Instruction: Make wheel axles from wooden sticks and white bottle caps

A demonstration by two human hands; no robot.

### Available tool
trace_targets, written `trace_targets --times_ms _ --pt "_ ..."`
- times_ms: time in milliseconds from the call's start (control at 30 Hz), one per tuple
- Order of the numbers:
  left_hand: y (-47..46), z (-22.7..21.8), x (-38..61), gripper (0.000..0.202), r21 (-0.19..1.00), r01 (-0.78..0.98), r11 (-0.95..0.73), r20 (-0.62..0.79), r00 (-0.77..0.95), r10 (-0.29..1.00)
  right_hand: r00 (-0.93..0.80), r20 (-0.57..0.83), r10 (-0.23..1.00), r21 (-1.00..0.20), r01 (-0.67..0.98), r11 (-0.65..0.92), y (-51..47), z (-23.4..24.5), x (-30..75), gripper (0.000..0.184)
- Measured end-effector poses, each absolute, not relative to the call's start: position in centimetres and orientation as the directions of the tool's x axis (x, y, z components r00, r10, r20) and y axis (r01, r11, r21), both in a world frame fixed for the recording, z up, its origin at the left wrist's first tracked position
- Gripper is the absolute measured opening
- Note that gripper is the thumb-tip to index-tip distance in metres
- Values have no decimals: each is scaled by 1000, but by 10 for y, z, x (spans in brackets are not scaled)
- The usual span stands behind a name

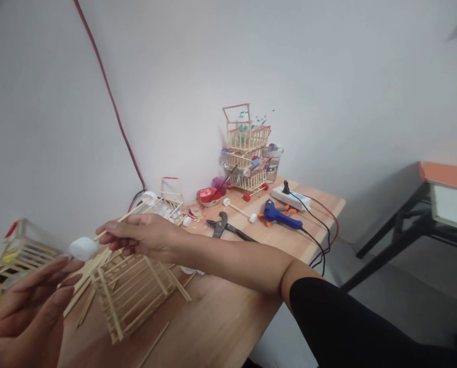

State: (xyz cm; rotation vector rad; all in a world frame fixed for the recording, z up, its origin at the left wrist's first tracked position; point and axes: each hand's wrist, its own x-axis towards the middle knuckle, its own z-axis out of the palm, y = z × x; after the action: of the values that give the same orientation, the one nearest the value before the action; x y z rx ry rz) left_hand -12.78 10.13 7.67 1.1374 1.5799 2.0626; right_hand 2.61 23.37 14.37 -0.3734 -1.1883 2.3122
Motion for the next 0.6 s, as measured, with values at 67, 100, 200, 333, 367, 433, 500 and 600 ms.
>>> trace_targets --times_ms 67,100,200,333,367,433,500,600 --pt "102 76 -126 52 913 246 -326 406 -646 647 -831 -52 554 -800 -297 -521 233 144 25 31" --pt "103 76 -125 52 910 267 -316 413 -648 640 -829 -68 554 -797 -289 -531 233 144 25 31" --pt "103 78 -120 54 897 332 -291 441 -654 615 -837 -89 540 -794 -267 -546 233 140 24 31" --pt "103 82 -112 59 889 366 -277 458 -679 574 -856 -78 510 -779 -267 -567 234 132 22 26" --pt "102 82 -112 60 885 367 -285 465 -684 562 -857 -77 509 -776 -269 -571 233 130 21 23" --pt "102 82 -112 61 878 364 -311 479 -690 543 -857 -86 508 -774 -264 -576 231 129 21 19" --pt "102 81 -115 62 875 358 -326 483 -692 536 -854 -91 512 -773 -263 -577 228 129 21 17" --pt "101 79 -117 62 872 414 -261 489 -700 521 -847 -83 526 -779 -274 -564 223 129 20 18"
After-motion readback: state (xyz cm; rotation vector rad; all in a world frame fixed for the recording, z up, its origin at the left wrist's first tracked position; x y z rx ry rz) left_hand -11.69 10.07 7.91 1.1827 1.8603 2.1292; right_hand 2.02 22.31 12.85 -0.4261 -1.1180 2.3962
